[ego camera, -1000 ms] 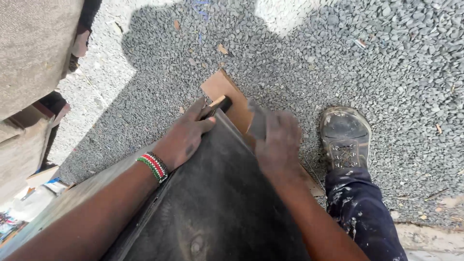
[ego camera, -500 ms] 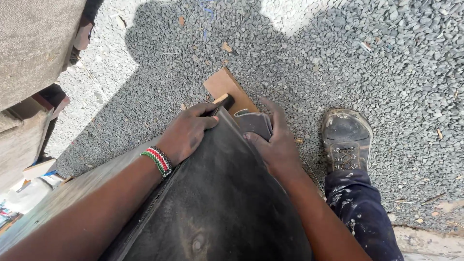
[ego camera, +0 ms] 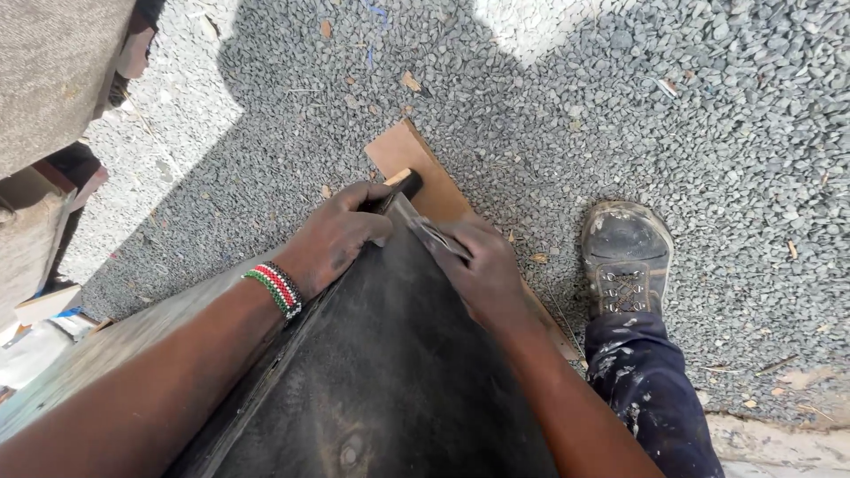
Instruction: The person sands the edges and corners of a dark wooden cabinet using a sanding block. They work on the top edge and side corners, moving the block back and forth to smooth the surface. The person repositions the cabinet to access different areas while sanding.
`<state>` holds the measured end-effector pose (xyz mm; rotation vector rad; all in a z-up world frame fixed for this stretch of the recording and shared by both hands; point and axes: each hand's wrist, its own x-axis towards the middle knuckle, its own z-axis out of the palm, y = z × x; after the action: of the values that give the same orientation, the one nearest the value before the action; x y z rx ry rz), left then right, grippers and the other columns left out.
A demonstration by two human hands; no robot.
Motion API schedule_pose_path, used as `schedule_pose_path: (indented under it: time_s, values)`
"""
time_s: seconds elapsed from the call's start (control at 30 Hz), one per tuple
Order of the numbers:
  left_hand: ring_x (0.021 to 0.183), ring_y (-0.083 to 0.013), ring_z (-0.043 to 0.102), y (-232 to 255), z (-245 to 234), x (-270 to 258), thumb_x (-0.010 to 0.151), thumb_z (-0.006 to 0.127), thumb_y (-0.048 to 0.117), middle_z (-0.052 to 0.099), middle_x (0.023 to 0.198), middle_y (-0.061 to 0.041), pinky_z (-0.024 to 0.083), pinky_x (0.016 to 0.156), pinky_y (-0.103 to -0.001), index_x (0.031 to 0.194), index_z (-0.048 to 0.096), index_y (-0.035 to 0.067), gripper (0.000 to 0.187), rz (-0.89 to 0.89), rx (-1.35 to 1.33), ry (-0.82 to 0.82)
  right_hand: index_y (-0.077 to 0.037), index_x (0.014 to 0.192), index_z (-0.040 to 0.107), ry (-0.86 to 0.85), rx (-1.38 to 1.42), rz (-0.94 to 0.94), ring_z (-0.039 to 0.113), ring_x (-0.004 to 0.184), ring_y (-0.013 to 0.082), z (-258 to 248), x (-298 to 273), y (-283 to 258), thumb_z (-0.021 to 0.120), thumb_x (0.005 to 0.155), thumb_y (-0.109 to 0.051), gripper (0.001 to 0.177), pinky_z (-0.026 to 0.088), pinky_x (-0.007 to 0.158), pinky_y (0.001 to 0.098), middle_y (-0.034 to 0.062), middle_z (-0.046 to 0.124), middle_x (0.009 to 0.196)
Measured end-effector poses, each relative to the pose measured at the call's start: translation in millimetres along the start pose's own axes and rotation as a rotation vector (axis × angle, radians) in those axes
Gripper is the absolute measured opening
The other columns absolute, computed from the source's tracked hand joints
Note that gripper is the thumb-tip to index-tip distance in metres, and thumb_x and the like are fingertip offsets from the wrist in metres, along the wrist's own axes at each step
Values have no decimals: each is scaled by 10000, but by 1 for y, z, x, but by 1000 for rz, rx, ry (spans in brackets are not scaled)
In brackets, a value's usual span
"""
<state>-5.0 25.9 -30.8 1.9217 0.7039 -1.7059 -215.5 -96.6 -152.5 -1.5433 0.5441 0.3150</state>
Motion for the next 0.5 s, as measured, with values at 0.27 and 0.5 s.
schedule_pose_path:
  time_s: [0.27,0.5]
  values:
    - [1489,-583,674,-12,0,9,887,769,305,691,1567,-348,591,1153,-755,1670,659,137,808,64,135,39,-119,1297,896,-4,174,206,829,1110,532,-7,-14,-9,811,1167,-334,266,721,877,666,216,857,1078]
    - [1419,-677,680,-58,-20,41,1000,779,245,721,1479,-424,654,1081,-784,1329,740,-66,455,812,598,30,-45,1217,904,-5,-20,197,826,1008,539,-21,-62,10,834,1093,-333,321,719,873,676,254,841,991]
